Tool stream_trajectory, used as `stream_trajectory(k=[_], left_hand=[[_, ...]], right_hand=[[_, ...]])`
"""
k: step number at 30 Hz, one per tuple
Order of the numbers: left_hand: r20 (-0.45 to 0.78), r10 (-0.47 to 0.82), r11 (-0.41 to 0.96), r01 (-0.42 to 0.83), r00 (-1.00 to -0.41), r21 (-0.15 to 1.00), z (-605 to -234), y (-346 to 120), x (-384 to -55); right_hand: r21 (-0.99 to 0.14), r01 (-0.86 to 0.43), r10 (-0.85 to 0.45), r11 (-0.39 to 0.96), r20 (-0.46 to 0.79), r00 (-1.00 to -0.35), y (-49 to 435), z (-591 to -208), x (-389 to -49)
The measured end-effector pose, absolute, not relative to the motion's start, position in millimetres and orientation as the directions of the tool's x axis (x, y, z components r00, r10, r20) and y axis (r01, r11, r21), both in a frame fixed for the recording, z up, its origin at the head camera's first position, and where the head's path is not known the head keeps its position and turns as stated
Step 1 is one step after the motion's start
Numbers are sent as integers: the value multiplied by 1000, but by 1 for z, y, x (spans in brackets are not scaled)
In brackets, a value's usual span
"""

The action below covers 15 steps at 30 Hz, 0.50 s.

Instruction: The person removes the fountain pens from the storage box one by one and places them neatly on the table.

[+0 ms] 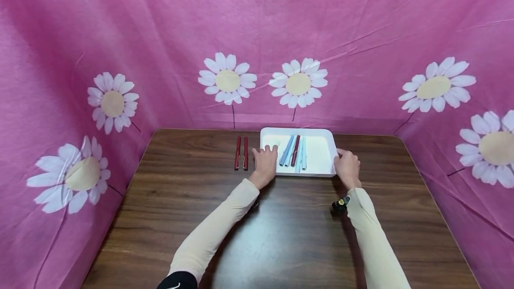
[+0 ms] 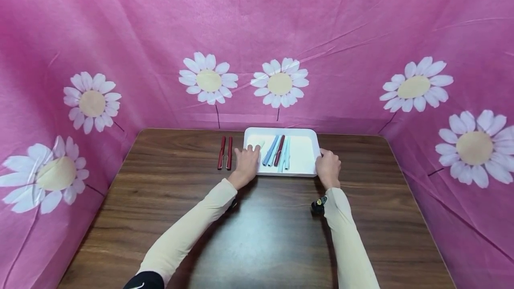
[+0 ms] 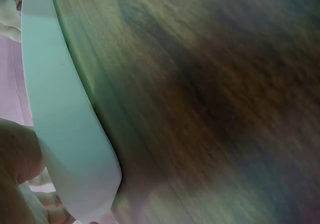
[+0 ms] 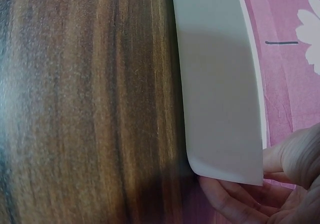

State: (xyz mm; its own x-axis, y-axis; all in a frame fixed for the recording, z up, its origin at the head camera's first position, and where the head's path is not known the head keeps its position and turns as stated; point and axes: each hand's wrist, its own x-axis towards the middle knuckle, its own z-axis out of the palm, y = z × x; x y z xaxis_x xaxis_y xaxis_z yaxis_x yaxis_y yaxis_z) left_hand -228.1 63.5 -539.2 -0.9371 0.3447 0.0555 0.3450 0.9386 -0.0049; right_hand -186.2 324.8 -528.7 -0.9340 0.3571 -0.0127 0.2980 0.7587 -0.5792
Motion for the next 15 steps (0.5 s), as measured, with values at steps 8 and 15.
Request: stream_trajectory(k=[8,15], left_hand=[[184,365,930,367,-913,-26,-539,60,-226],[272,432,898,437,-860,-43,-536,55,-225]], right_hand=[[-569,294,362,768,7,-932,323,-529,-187],[-559,292,365,776,19,-931,323,-530,-187]])
